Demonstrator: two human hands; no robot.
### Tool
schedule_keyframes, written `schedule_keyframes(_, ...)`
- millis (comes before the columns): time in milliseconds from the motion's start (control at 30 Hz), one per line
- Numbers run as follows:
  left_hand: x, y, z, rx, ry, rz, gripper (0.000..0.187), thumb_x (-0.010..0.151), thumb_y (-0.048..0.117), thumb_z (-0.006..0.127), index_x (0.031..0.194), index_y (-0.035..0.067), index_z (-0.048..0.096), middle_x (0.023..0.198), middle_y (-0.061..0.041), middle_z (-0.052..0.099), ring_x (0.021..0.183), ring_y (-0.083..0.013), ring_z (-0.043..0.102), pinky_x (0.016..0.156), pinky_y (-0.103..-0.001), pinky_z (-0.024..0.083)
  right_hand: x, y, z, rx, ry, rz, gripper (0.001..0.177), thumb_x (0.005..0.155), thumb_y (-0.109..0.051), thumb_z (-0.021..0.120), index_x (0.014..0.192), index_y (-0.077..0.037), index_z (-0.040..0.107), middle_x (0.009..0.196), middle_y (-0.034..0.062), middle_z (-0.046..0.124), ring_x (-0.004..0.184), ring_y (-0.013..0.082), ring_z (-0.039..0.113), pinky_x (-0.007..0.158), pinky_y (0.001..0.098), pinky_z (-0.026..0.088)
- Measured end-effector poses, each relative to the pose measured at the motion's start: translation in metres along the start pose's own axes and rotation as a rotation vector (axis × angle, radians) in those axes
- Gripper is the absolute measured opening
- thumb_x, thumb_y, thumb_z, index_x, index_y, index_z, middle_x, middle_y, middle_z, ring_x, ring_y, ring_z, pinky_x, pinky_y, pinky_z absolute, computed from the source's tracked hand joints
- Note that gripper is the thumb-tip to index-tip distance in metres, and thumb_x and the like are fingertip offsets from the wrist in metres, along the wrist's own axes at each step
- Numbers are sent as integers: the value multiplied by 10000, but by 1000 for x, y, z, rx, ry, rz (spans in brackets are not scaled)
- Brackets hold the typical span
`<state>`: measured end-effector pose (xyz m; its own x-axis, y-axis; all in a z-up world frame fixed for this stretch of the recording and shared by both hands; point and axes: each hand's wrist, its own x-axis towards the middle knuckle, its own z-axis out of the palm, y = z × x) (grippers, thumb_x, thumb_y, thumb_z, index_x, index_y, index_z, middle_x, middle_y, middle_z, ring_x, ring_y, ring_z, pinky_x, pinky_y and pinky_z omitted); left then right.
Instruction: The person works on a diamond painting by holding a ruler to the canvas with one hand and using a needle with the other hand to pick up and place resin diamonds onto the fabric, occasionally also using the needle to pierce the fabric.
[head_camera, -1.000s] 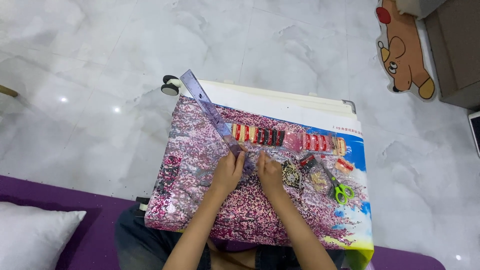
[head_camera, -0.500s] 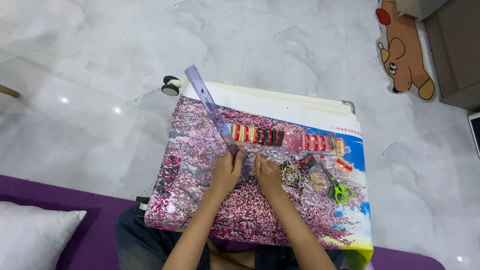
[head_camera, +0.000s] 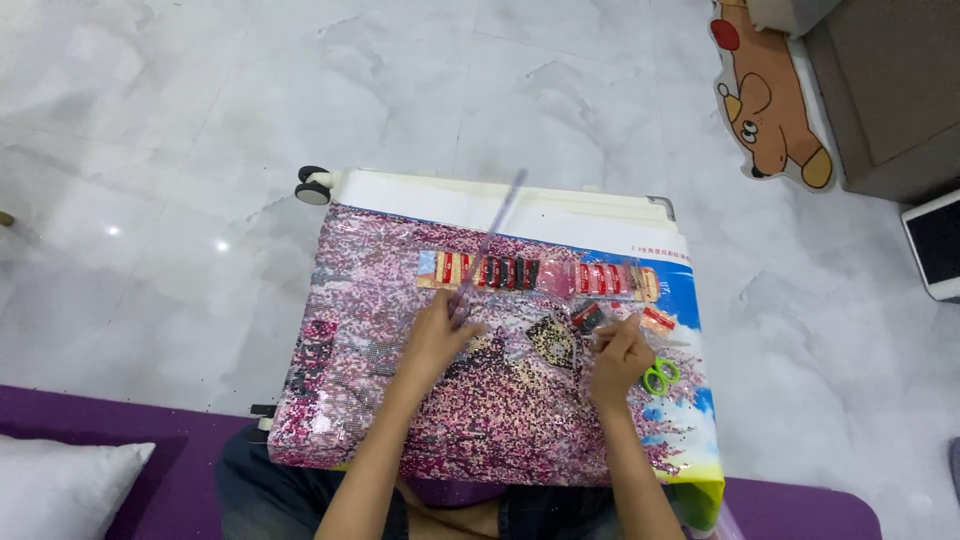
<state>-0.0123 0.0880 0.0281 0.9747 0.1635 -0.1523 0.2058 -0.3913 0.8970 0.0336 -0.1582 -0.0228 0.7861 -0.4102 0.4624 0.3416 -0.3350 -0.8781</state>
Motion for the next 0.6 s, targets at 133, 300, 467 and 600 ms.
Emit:
schedule_keyframes(133, 9, 2, 5, 201, -79, -61, 625, 676, 240, 843, 1127, -49, 521, 949, -325, 660, 960, -509, 629, 830, -553, 478, 7, -6, -10, -36, -17, 20, 592, 1078, -200, 407, 538, -44, 595, 374, 77, 453, 352, 144, 431, 403, 255, 335)
schedule_keyframes(300, 12, 2, 14, 387, -108, -126, 721, 644, 253, 867, 1186, -44, 494, 1040, -290, 659, 1014, -464, 635, 859, -539, 486, 6, -8, -5, -59, -148, 120, 538, 1048, -178, 412, 564, -58, 612, 385, 71, 463, 376, 147, 411, 454, 274, 333)
schedule_keyframes(467, 21, -3, 23, 415, -109, -167, 732, 660, 275, 858, 1187, -61, 477, 1023, -302, 649, 1001, -479, 637, 820, -555, 511, -2, 14, 4, -222, -241, 58, 553, 1046, -222, 426, 567, -46, 638, 410, 125, 521, 385, 212, 478, 489, 316, 369)
schedule_keyframes(600, 14, 10, 13, 342, -128, -167, 702, 671, 238, 850, 1173, -99, 494, 1043, -341, 636, 1015, -513, 620, 828, -555, 506, -9, 8, 4, -260, -346, -58, 549, 1061, -178, 410, 569, -42, 613, 395, 107, 517, 336, 194, 484, 434, 265, 376)
